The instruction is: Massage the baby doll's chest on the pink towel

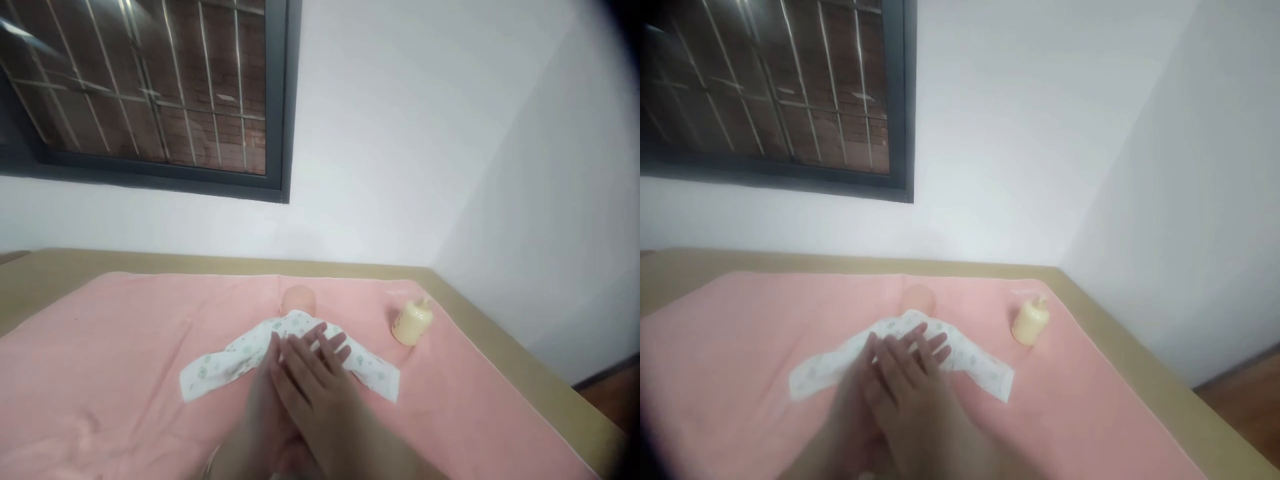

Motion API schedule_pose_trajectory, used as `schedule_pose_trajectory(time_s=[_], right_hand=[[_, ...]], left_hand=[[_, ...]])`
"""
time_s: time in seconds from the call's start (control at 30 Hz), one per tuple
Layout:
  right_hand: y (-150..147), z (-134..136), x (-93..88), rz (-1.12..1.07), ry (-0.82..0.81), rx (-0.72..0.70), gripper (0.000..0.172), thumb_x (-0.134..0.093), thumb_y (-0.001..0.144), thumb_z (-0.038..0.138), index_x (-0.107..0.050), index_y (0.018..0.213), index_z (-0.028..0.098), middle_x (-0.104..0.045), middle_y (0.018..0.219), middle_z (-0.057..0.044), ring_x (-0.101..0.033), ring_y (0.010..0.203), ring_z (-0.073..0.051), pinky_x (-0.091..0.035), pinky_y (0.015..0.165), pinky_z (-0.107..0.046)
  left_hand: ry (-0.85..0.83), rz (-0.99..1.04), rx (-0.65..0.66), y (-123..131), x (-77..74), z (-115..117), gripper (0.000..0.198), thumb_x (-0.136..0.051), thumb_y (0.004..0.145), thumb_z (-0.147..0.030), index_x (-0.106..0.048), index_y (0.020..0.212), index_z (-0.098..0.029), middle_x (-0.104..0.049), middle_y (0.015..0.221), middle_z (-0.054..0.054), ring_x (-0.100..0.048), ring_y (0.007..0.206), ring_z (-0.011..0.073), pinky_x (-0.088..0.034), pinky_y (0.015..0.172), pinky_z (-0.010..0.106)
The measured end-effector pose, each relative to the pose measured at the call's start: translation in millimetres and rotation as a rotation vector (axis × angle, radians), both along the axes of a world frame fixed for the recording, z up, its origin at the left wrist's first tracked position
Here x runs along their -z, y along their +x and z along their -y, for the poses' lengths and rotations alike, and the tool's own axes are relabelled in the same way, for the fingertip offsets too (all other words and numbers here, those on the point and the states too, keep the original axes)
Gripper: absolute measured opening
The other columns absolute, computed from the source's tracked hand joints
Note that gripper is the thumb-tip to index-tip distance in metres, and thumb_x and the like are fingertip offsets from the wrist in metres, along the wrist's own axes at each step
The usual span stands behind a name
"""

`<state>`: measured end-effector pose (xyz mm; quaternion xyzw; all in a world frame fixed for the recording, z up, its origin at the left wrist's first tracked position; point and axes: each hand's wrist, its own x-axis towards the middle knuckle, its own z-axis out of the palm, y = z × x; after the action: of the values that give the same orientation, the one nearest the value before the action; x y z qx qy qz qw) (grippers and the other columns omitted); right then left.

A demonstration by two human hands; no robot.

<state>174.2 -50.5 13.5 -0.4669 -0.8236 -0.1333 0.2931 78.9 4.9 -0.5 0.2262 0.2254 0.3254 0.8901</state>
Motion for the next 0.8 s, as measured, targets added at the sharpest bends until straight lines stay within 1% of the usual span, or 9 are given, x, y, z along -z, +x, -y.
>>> schedule_pose_trajectory(time_s=[0.1,0.2,0.27,0.37,0.43,0.5,0.6,0.7,0.8], right_hand=[[-17,1,7.6,0.000,0.054,-0.011,0.056,-0.045,0.091,0.018,-0.032,0.145,0.013,-0.038,0.145,-0.012,-0.027,0.138,-0.027,-0.023,0.114,-0.049],[-12,-9,10.3,0.016,-0.034,-0.167,0.058,-0.047,0.091,0.034,-0.035,0.143,0.012,-0.028,0.150,-0.013,-0.021,0.140,-0.029,-0.021,0.114,-0.050],[4,-22,17.7,0.002,-0.070,-0.191,0.050,-0.043,0.092,0.032,-0.041,0.141,0.018,-0.032,0.149,-0.008,-0.021,0.140,-0.026,-0.015,0.115,-0.051],[31,-44,45.9,-0.066,-0.164,0.013,0.044,-0.041,0.091,0.021,-0.047,0.135,0.022,-0.039,0.146,-0.006,-0.024,0.139,-0.025,-0.012,0.114,-0.055],[44,-58,70.5,-0.159,-0.270,0.235,0.049,-0.043,0.091,0.027,-0.044,0.138,0.013,-0.035,0.147,-0.015,-0.026,0.138,-0.030,-0.018,0.111,-0.058],[50,-69,91.3,-0.229,-0.372,0.388,0.059,-0.041,0.093,0.037,-0.036,0.142,0.006,-0.030,0.148,-0.021,-0.024,0.138,-0.033,-0.021,0.110,-0.058],[51,-78,107.3,-0.244,-0.408,0.482,0.065,-0.034,0.096,0.045,-0.031,0.144,0.001,-0.028,0.148,-0.023,-0.020,0.139,-0.035,-0.020,0.111,-0.057],[56,-78,108.6,-0.152,-0.349,0.371,0.063,-0.036,0.096,0.042,-0.029,0.146,0.005,-0.029,0.149,-0.020,-0.021,0.139,-0.033,-0.017,0.111,-0.058],[64,-74,101.0,-0.052,-0.276,0.178,0.055,-0.036,0.095,0.030,-0.029,0.146,0.010,-0.026,0.151,-0.016,-0.017,0.141,-0.029,-0.017,0.112,-0.057]], left_hand=[[0.002,0.145,0.049,-1,-1.5,-9,0.065,-0.036,0.085,-0.066,-0.053,0.127,-0.020,-0.058,0.127,0.014,-0.050,0.124,0.0311,-0.036,0.106,0.051],[0.051,0.084,-0.058,-4,-7.7,-19,0.057,-0.039,0.085,-0.061,-0.059,0.117,-0.017,-0.064,0.115,0.015,-0.057,0.115,0.0316,-0.040,0.102,0.052],[0.110,0.077,-0.172,-17,-19.3,-35,0.050,-0.043,0.083,-0.054,-0.060,0.114,-0.018,-0.064,0.116,0.014,-0.056,0.117,0.0312,-0.041,0.100,0.052],[0.362,0.099,-0.452,-42,-33.5,-69,0.040,-0.051,0.077,-0.046,-0.061,0.107,-0.020,-0.063,0.119,0.012,-0.052,0.120,0.0298,-0.040,0.103,0.050],[0.564,-0.107,-0.546,-49,-29.4,-91,0.034,-0.054,0.076,-0.041,-0.062,0.101,-0.020,-0.063,0.116,0.012,-0.050,0.123,0.0290,-0.036,0.106,0.048],[0.659,-0.382,-0.545,-44,-11.6,-103,0.026,-0.057,0.075,-0.039,-0.063,0.092,-0.020,-0.062,0.117,0.012,-0.042,0.130,0.0300,-0.029,0.110,0.050],[0.781,-0.778,-0.507,-21,31.0,-100,0.019,-0.062,0.073,-0.038,-0.060,0.082,-0.021,-0.059,0.121,0.015,-0.022,0.140,0.0341,-0.014,0.111,0.060],[1.044,-0.973,-0.472,-3,72.7,-81,0.023,-0.064,0.072,-0.035,-0.060,0.090,-0.021,-0.051,0.134,0.017,-0.012,0.142,0.0357,0.001,0.112,0.060],[1.081,-0.935,-0.537,-2,101.8,-61,0.042,-0.063,0.074,-0.034,-0.058,0.114,-0.019,-0.040,0.144,0.015,-0.017,0.142,0.0336,-0.002,0.117,0.051]])
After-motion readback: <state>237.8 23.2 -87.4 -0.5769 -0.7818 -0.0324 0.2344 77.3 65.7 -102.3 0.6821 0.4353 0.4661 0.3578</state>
